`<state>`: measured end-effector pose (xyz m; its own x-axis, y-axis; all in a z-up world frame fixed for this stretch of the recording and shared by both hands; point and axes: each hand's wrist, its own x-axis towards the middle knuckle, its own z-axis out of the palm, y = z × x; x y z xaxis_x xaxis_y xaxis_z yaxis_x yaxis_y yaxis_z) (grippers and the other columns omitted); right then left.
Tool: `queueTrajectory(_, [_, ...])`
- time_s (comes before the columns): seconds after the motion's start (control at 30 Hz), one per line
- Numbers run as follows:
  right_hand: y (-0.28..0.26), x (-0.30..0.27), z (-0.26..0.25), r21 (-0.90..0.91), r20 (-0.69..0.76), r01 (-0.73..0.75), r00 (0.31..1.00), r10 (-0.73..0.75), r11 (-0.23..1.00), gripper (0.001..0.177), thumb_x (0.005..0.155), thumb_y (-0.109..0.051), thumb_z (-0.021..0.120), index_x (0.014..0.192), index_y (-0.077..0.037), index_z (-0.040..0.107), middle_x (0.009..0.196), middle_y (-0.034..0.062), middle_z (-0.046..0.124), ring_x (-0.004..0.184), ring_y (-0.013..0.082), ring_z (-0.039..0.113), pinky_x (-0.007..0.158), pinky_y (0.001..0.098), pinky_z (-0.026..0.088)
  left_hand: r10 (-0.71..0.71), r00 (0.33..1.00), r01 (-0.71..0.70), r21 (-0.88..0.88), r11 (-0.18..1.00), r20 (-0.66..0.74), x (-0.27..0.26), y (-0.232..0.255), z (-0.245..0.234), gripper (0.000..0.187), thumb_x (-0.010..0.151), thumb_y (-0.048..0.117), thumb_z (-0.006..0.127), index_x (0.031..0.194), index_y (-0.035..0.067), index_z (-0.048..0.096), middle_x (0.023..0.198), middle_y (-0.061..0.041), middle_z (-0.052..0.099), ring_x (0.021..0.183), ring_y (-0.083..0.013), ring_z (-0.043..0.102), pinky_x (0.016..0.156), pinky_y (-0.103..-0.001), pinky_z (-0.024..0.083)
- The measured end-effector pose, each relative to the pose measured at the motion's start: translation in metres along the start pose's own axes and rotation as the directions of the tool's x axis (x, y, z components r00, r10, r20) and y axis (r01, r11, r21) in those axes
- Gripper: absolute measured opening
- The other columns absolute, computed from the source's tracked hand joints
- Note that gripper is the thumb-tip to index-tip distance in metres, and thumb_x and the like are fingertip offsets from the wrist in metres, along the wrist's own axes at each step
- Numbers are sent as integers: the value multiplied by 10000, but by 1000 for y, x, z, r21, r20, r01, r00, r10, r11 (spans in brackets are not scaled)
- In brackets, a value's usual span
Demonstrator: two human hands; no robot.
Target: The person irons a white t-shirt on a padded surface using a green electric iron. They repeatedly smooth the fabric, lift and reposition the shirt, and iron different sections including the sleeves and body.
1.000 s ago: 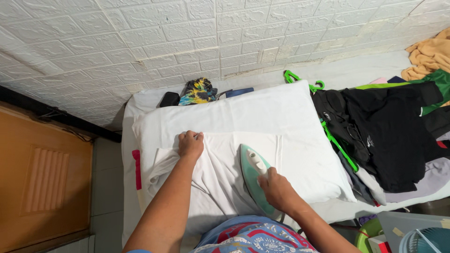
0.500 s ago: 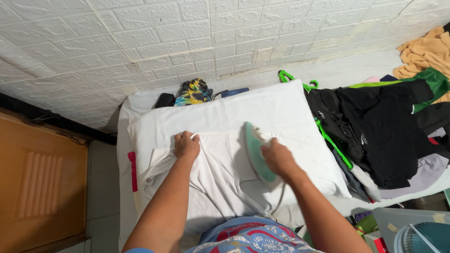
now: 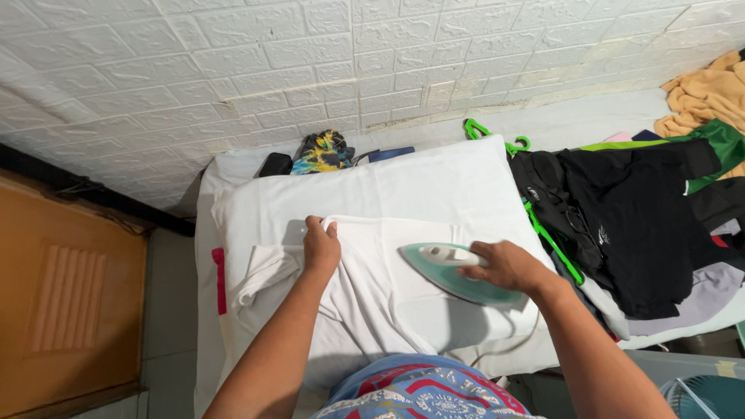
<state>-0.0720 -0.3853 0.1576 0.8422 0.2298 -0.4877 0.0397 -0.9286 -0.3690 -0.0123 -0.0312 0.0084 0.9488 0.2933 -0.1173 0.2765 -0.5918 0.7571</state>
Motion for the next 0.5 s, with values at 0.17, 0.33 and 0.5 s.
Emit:
queueTrajectory(0.17, [-33,36,-4,-81,-9,113,993,-114,990,568,839,-607,663,1126,-117,686,840,246,738,855,429,727,791,503,557,-20,999,18,78,997,33,-10,18,-21,293,1048,270,542,1211,40,462,971,-240,713,912,-425,691,789,-495,525])
queueTrajectory(0.33, [-78,66,-2,-46,48,150,988,-148,988,538,848,-591,672,1120,-127,691,904,241,731,909,423,714,823,507,543,10,1000,-10,85,996,5,-8,19,-33,278,1022,282,586,1195,76,513,958,-207,725,884,-409,695,790,-490,526])
queueTrajectory(0.5, [-108,93,17,-15,-26,191,981,-192,981,582,881,-598,648,1084,-53,679,926,264,729,936,436,709,850,503,542,120,990,-112,102,988,-75,-2,-9,-27,288,1006,239,586,1208,45,515,1064,-234,697,977,-422,667,831,-494,513])
